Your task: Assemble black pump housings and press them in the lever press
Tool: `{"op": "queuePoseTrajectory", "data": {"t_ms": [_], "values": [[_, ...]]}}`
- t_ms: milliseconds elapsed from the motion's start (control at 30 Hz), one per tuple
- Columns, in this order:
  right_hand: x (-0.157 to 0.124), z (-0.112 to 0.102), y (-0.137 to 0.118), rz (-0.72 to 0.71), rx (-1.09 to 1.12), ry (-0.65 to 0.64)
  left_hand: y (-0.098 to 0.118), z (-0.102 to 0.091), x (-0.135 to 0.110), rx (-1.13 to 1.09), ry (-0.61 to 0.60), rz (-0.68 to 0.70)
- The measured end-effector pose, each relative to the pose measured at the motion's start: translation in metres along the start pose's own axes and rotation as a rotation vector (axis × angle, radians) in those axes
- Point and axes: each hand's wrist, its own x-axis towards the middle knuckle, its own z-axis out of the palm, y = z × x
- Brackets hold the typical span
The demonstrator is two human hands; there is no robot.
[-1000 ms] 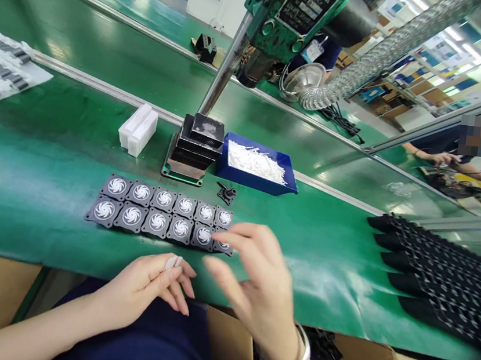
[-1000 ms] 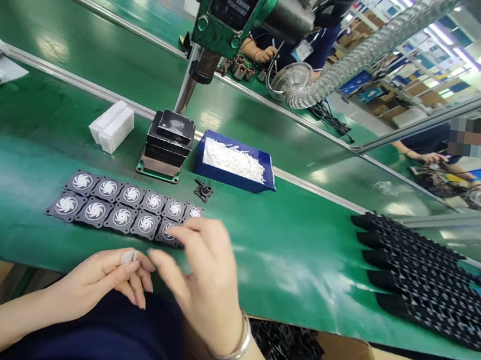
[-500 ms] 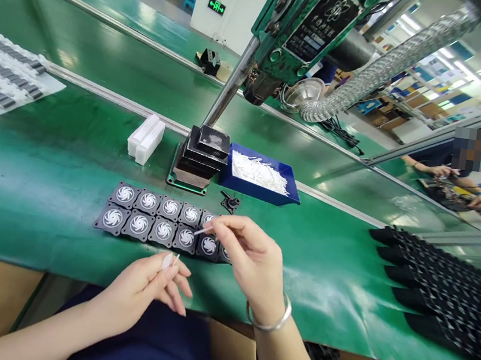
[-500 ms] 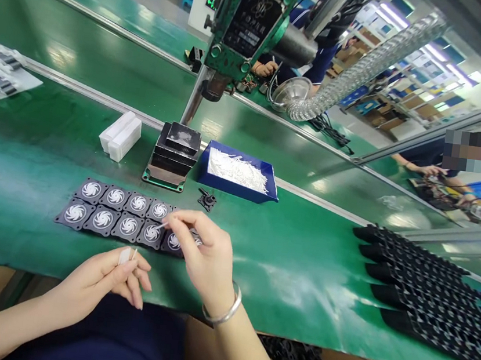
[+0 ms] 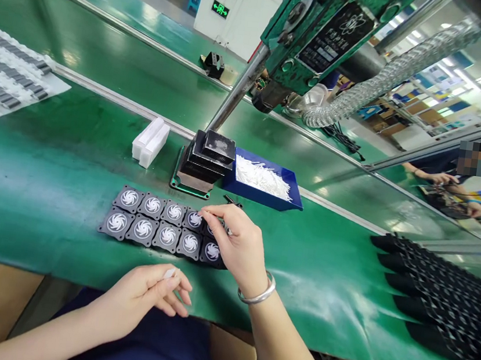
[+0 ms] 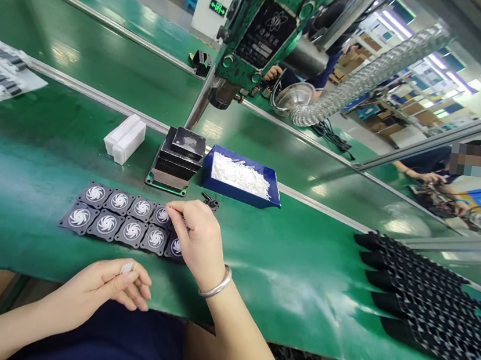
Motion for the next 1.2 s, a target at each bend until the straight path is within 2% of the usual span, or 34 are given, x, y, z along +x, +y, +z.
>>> {"op": "queuePoseTrajectory", "data": {"t_ms": [100,233,267,300,400,467,600,667,767,833,933,1200], "values": [[0.002,-0.004,0.002,-0.05,-0.121,-0.038,0.0,0.001,0.001,-0.011,-0.011,0.012],[-0.001,-0.021,-0.011,-0.048,-0.175,0.137,-0.001,0.002,0.0,-0.008,-0.003,0.056],[-0.004,-0.025,-0.016,-0.051,-0.126,0.114,0.0,0.002,0.0,-0.004,-0.006,0.067],[-0.008,-0.026,-0.022,-0.059,-0.051,0.036,0.0,0.002,0.0,0.008,-0.008,0.083],[-0.024,-0.022,-0.037,-0.08,0.211,-0.262,0.003,0.003,-0.001,0.086,-0.016,0.158],[-0.034,-0.015,-0.043,-0.043,0.274,-0.303,0.004,0.004,-0.002,0.121,-0.022,0.203],[-0.041,-0.014,-0.04,0.035,0.326,-0.234,0.001,0.005,-0.003,0.041,-0.022,0.216],[-0.04,-0.02,-0.035,0.1,0.369,-0.141,-0.001,0.004,-0.003,-0.039,0.02,0.191],[-0.035,-0.026,-0.027,0.156,0.245,0.006,-0.005,0.002,0.0,-0.079,0.094,0.132],[-0.032,-0.025,-0.024,0.091,0.129,0.03,-0.007,0.002,0.001,-0.05,0.107,0.1],[-0.028,-0.017,-0.023,-0.014,0.069,0.033,-0.007,0.002,0.0,-0.023,0.095,0.079],[-0.025,-0.01,-0.022,-0.094,0.02,0.043,-0.003,-0.001,-0.002,0.011,0.068,0.056]]}}
